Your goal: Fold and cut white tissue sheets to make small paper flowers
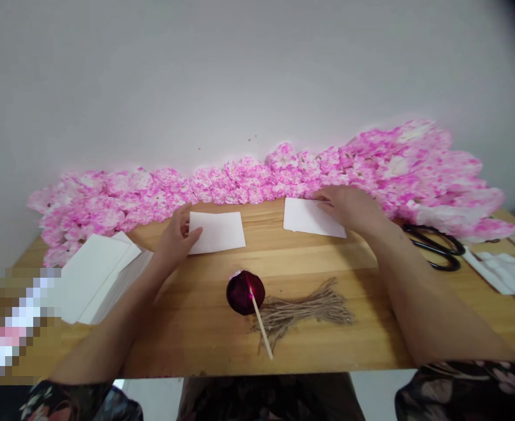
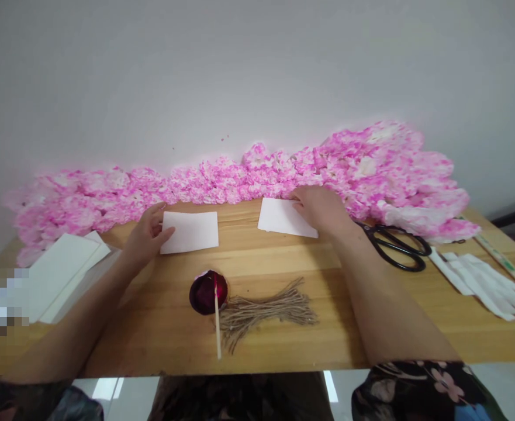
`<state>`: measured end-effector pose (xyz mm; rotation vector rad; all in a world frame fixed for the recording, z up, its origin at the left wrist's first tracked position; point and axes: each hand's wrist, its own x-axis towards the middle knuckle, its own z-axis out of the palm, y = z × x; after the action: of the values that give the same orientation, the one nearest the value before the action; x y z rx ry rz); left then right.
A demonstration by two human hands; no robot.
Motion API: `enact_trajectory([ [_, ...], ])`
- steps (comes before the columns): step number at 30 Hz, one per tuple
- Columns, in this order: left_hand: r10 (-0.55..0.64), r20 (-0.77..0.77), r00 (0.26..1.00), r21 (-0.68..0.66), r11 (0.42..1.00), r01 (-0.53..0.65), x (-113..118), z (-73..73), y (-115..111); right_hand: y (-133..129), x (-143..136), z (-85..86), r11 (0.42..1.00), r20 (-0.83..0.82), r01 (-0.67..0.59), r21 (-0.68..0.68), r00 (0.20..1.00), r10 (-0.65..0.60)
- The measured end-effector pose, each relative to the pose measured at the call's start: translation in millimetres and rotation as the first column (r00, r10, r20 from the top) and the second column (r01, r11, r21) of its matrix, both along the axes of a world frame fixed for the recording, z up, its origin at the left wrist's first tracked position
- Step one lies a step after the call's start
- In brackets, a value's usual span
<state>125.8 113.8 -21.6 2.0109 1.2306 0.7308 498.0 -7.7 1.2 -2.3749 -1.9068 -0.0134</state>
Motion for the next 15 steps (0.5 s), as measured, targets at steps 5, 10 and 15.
enact_trajectory([
  [5, 0.032, -0.202, 0.979, 0.366, 0.930, 0.046, -14.7, 35.6, -36.4, 4.5, 6.3, -10.9, 0.998, -0.005, -0.037, -0.049, 0.999, 0.037],
  [10, 0.222, -0.255, 0.941, 0.559, 0.828, -0.044, -57.4, 63.7, -79.3, 8.2, 10.9, -16.5, 0.993, -0.068, 0.005, -0.117, 0.998, -0.014],
  [15, 0.456, -0.227, 0.861, 0.546, 0.792, -0.275, -103.0, 70.8, -102.3, 8.1, 6.3, -14.9, 0.993, -0.057, 0.018, -0.121, 0.998, -0.025],
])
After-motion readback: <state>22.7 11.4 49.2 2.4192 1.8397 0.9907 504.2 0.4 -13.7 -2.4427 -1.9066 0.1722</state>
